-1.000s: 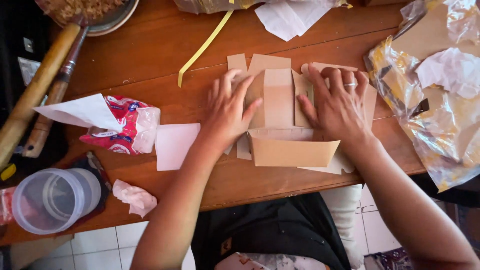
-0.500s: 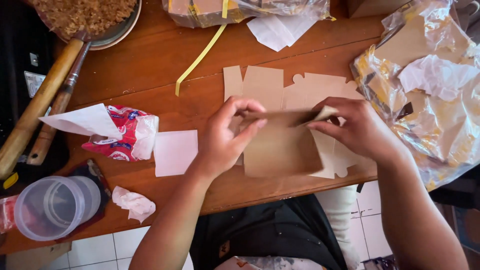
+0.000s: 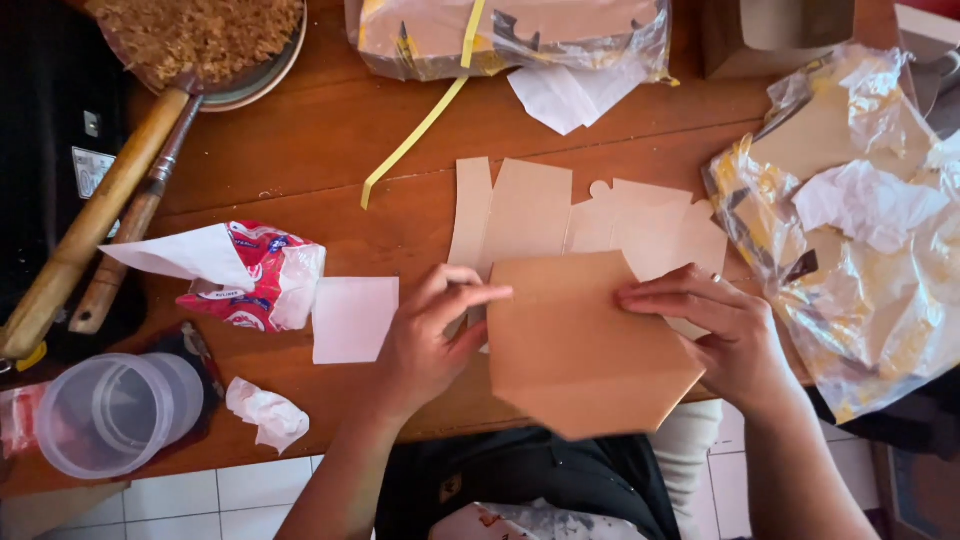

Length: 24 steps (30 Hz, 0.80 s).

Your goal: The person folds flat cardboard pieces into small rectangular boxes by hand, tucking flaps and creasing edges to form the structure. Completed boxes are stacked on the table while new flat pieces are picked up and assembled in sequence.

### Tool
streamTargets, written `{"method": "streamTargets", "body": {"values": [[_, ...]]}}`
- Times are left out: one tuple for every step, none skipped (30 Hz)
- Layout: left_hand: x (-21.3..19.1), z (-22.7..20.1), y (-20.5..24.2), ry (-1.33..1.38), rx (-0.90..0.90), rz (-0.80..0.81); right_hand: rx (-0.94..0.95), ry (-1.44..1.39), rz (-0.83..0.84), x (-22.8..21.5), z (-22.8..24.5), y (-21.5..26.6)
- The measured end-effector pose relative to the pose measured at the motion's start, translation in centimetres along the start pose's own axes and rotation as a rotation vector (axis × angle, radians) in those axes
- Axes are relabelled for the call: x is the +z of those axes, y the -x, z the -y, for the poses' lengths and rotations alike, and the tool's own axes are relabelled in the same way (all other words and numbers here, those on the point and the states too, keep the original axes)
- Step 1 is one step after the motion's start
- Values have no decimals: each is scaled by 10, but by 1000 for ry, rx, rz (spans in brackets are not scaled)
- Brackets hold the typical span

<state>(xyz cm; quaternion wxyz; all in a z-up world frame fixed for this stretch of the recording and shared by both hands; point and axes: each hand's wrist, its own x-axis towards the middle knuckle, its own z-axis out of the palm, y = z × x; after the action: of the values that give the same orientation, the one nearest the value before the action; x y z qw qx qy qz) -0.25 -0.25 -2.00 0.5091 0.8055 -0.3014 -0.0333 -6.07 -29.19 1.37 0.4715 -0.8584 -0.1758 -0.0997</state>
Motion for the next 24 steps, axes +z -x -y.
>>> {"method": "streamTargets", "body": {"values": [[0,-3,-2,-2,3,-3,-4,1,0,-1,0,-1],[0,-6,-5,81,2,27,31,-19,11,-2,0,-2],[0,-9,-8,161,3,55,64,-39,22,-3,-1,-4],[5,-3,-4,158,7,50,57,-37,22,-1,-9,2],[10,2,-1,211,-71,25,134,42,-26,2,-17,8],[15,8,3,265,-149,0,209,121,-75,4,-26,13],[15,6,1,261,-145,-4,202,121,-76,6,-16,3],[16,4,-1,243,-222,-8,231,80,-73,8,-7,-8],[16,1,-1,226,-302,-9,263,38,-70,11,3,-17],[17,-5,-6,223,-300,-10,260,36,-71,13,-11,-10],[18,-12,-9,174,-346,-41,289,35,-87,16,-24,-3],[18,-19,-12,126,-391,-72,317,34,-103,19,-38,4],[21,-18,-13,125,-389,-74,314,34,-103,19,-37,1],[23,-17,-15,84,-394,-120,318,6,-107,18,-36,-2],[26,-15,-17,43,-399,-166,321,-23,-110,18,-35,-5],[25,-16,-20,41,-397,-169,318,-23,-111,18,-28,-11],[25,-17,-21,6,-421,-184,353,-14,-104,19,-20,-14],[25,-18,-21,-29,-446,-198,388,-4,-97,19,-12,-18],[27,-17,-23,-28,-449,-196,392,-5,-96,21,-13,-19],[29,-17,-24,33,-496,-203,431,-27,-107,22,-14,-20],[31,-16,-26,93,-539,-214,466,-49,-119,23,-15,-23],[31,-15,-28,93,-539,-215,465,-49,-118,25,-18,-21],[32,-14,-31,102,-493,-262,473,-38,-160,27,-21,-21],[32,-13,-33,111,-446,-308,481,-26,-202,28,-24,-20]]}}
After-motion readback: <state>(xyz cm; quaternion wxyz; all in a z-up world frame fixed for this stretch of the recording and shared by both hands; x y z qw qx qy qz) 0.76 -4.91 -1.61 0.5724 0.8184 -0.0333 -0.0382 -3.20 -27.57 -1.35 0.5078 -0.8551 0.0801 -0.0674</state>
